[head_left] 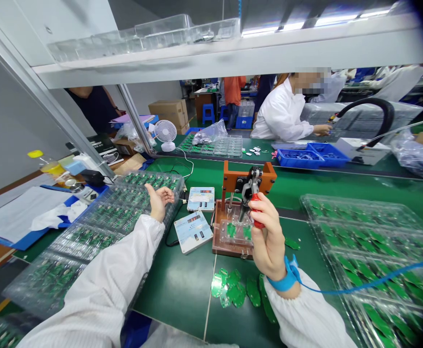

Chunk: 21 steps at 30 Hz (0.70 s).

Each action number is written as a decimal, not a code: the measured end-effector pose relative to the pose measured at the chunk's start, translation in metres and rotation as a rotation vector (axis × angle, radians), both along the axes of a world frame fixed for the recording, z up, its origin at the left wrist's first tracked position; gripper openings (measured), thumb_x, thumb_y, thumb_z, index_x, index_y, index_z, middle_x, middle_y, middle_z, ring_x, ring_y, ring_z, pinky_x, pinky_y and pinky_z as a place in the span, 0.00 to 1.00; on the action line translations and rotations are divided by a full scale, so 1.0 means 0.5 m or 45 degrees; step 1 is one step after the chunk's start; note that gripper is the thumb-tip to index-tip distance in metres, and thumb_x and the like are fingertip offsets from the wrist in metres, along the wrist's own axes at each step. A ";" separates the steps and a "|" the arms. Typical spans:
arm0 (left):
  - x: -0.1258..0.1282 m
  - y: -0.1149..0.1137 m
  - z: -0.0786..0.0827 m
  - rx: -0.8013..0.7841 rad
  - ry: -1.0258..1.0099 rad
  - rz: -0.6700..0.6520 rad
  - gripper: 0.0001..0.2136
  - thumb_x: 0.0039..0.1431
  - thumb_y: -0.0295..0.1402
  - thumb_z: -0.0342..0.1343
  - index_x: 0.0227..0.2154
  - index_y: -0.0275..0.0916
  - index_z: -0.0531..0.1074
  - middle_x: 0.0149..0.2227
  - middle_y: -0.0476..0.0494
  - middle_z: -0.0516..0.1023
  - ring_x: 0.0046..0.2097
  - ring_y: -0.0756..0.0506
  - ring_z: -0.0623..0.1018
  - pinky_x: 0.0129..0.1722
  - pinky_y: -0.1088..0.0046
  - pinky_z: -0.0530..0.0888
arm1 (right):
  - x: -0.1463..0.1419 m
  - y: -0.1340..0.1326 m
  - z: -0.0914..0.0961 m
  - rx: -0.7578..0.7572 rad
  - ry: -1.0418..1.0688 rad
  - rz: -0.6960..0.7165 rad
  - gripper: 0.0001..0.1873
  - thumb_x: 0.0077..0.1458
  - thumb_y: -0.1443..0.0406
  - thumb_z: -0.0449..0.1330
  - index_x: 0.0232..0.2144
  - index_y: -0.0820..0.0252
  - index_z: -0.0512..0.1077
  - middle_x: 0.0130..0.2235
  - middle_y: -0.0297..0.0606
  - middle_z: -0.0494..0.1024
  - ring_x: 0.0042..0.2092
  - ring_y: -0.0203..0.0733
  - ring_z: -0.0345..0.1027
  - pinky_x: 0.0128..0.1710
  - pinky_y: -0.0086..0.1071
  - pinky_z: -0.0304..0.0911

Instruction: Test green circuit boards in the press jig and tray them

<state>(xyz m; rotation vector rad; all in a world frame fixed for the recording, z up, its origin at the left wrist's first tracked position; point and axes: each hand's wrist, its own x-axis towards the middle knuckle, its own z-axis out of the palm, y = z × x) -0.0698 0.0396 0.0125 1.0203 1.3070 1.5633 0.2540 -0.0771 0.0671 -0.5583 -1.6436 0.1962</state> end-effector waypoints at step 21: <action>0.005 0.012 -0.004 -0.097 0.144 -0.040 0.42 0.50 0.77 0.31 0.17 0.41 0.68 0.19 0.41 0.73 0.21 0.48 0.73 0.21 0.73 0.71 | 0.009 0.011 0.043 0.269 -0.112 -0.327 0.18 0.70 0.64 0.51 0.59 0.48 0.69 0.49 0.40 0.79 0.57 0.48 0.71 0.55 0.49 0.71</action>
